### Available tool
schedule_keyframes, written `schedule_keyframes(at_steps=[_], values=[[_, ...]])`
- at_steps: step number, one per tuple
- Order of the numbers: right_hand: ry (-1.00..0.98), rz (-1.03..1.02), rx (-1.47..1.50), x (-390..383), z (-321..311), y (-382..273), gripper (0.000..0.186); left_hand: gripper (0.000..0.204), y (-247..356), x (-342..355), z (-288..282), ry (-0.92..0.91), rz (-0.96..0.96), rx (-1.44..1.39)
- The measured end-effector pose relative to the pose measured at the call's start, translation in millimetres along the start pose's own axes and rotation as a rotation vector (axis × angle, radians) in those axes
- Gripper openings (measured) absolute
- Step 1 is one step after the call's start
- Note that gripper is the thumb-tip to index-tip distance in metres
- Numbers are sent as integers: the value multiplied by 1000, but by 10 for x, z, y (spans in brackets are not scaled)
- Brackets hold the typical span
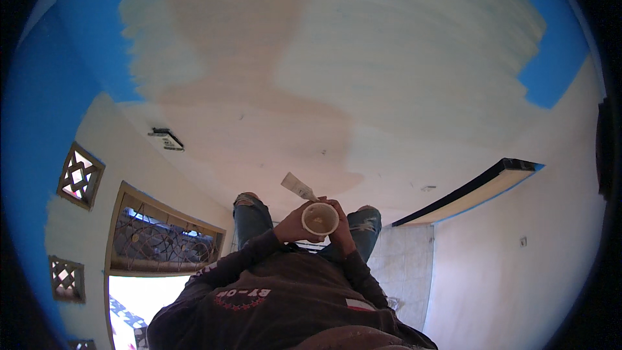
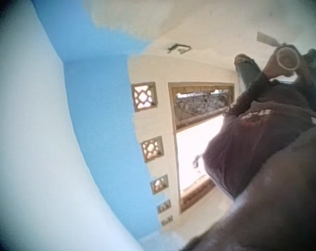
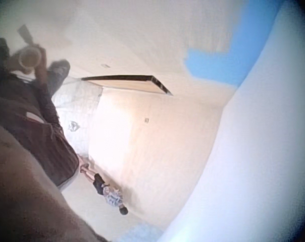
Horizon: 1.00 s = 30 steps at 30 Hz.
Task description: The person paints a ceiling with white paint using a brush and a small container. They repeatedly dip the brush into the container and apply paint to the ceiling surface, covering a large area.
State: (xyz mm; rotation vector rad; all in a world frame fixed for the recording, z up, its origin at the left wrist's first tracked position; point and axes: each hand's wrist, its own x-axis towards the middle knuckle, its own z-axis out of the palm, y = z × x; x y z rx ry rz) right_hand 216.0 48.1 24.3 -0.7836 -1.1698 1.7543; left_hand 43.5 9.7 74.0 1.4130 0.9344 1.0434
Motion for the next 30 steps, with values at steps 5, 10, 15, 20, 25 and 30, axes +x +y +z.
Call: schedule_keyframes(at_steps=[5, 10, 15, 20, 25, 30], values=[[-29, -27, 65, 10, 8, -10, 18, 98, 121, -14, 14, 4, 15, -27], [13, -7, 0, -41, -15, -11, 24, 98, 216, -33, -19, 37, 36, 29], [10, -93, -53, -210, 60, -307, 50, 99, 306, -44, -91, 111, 91, 43], [-141, -352, -460, -342, 198, -577, 76, 99, 377, -25, -167, 122, 163, 280], [-84, -298, -386, -217, 346, -525, 99, 93, 498, 36, -110, 74, 224, 498], [-74, -310, -263, -242, 303, -501, 104, 92, 716, 15, -114, 40, 267, 578]])
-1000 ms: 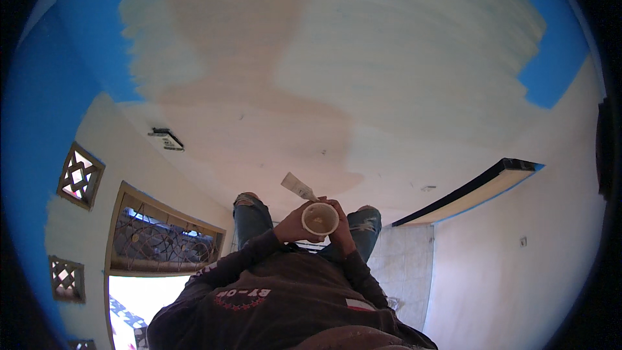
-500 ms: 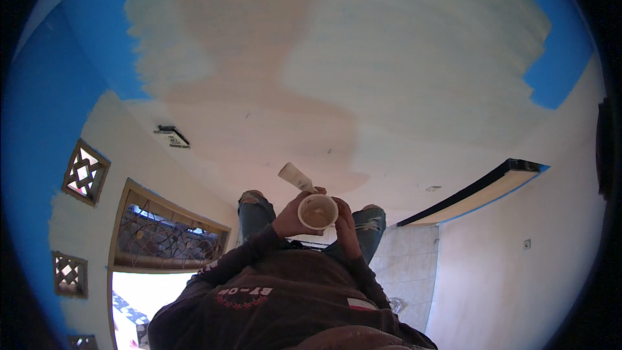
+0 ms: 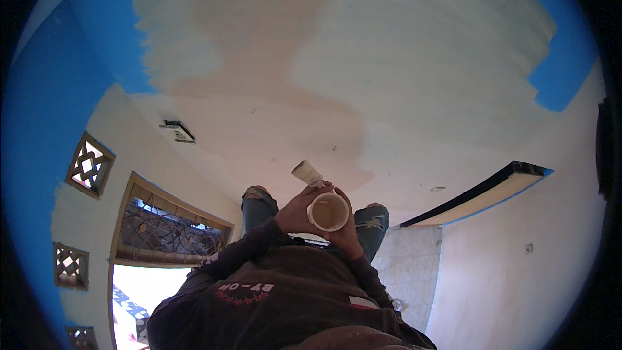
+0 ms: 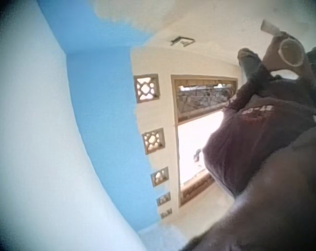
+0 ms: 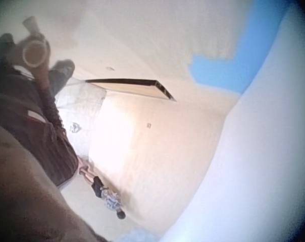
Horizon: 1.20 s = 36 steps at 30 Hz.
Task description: The person paints a ceiling with white paint using a brush and a small container. They repeatedly dip the brush into the container and apply paint to the ceiling surface, covering a large area.
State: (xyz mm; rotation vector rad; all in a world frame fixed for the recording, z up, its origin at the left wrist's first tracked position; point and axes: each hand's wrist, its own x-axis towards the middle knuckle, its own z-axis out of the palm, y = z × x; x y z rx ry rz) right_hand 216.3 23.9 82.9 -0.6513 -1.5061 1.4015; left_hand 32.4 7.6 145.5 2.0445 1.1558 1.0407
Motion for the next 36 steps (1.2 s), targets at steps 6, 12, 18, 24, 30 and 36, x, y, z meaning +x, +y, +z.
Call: schedule_keyframes(at_steps=[6, 12, 18, 24, 30, 36], values=[[140, 127, -96, -59, -102, -160, 93, 44, -279, -91, -295, 334, 9, 139], [216, 57, -225, -228, -375, 470, 91, 12, -632, 270, -1389, 645, -52, 225], [202, 54, -218, -389, -410, 850, 76, 24, -43, 910, -2851, 776, 87, 573], [225, 63, -226, -371, -462, 979, 83, 41, 513, 1460, -4181, 683, 134, 729], [174, 79, -228, -371, -499, 1070, 94, 53, 752, 1778, -4912, 670, 19, 930], [243, 23, -249, -387, -450, 999, 83, 55, 853, 1939, -5157, 606, -72, 979]])
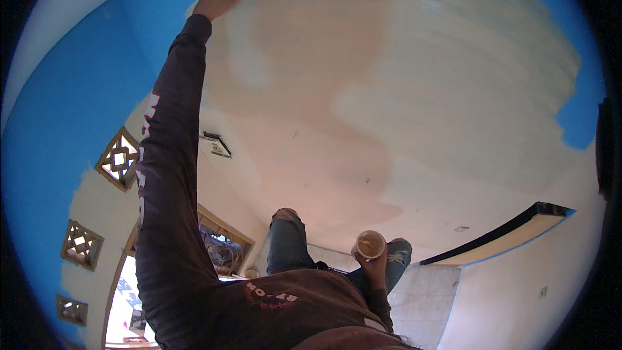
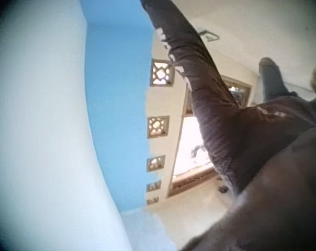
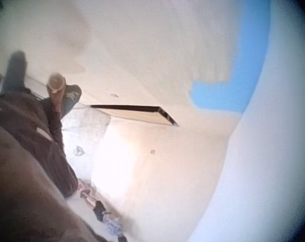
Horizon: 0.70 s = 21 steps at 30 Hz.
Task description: The person paints a ceiling with white paint using a brush and a small container. They repeatedly dip the brush into the container and apply paint to the ceiling surface, covering a large area.
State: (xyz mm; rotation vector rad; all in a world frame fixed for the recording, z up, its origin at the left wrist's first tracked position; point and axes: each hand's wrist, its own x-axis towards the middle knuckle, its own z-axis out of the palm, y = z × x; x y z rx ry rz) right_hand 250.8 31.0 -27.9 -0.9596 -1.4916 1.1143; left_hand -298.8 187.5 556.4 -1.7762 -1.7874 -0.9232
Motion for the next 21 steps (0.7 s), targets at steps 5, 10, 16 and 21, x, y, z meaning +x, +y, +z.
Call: schedule_keyframes(at_steps=[5, 10, 16, 21], values=[[-27, 71, 15, -32, -36, 144, 93, 55, -314, 69, -219, 1, -15, 68], [-44, 109, 24, -19, -31, 128, 99, 56, -462, 87, -384, -22, 11, 184], [-48, 93, 12, -30, -35, 204, 99, 61, -889, -20, -377, 80, 63, 124], [-19, 110, 39, -48, -55, 181, 96, 64, -1058, -106, -572, 18, -44, 264]])
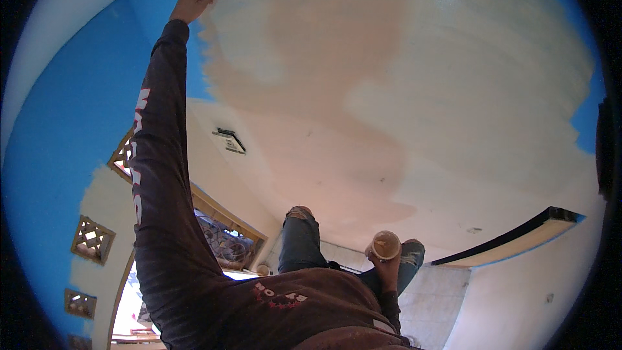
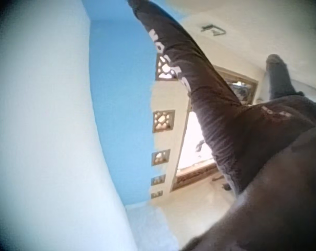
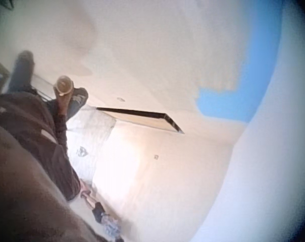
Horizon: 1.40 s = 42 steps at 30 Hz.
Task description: The person paints a ceiling with white paint using a brush and a small container. They repeatedly dip the brush into the container and apply paint to the ceiling surface, covering a large area.
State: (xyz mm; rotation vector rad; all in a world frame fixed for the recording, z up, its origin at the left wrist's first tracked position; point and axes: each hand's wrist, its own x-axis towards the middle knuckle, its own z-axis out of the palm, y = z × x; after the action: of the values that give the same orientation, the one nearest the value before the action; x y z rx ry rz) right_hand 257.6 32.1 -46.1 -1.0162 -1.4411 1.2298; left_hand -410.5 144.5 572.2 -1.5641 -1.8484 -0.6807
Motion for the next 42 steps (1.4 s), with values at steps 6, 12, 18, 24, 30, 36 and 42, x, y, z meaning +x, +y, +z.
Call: schedule_keyframes(at_steps=[6, 12, 18, 24, 30, 36, 42], values=[[-18, 36, 73, 12, 54, -205, 91, 60, -444, -205, -256, -47, -221, 317], [-16, -10, 57, 35, 8, -141, 90, 57, -426, -407, -271, -23, -387, 386], [46, -22, 95, 9, 48, -254, 80, 46, -146, -627, -353, 218, -281, 314], [-1, 2, 87, 24, 36, -132, 94, 28, 560, -555, -180, 402, 284, 151], [23, 32, 115, 20, 13, -189, 98, 42, 1324, -430, 116, 374, 433, 241], [12, -54, -24, 43, -44, 98, 100, 46, 1104, -306, 394, 368, 456, 307], [18, 31, 112, 37, 16, -66, 103, 46, 845, -283, 306, 346, 459, 371]])
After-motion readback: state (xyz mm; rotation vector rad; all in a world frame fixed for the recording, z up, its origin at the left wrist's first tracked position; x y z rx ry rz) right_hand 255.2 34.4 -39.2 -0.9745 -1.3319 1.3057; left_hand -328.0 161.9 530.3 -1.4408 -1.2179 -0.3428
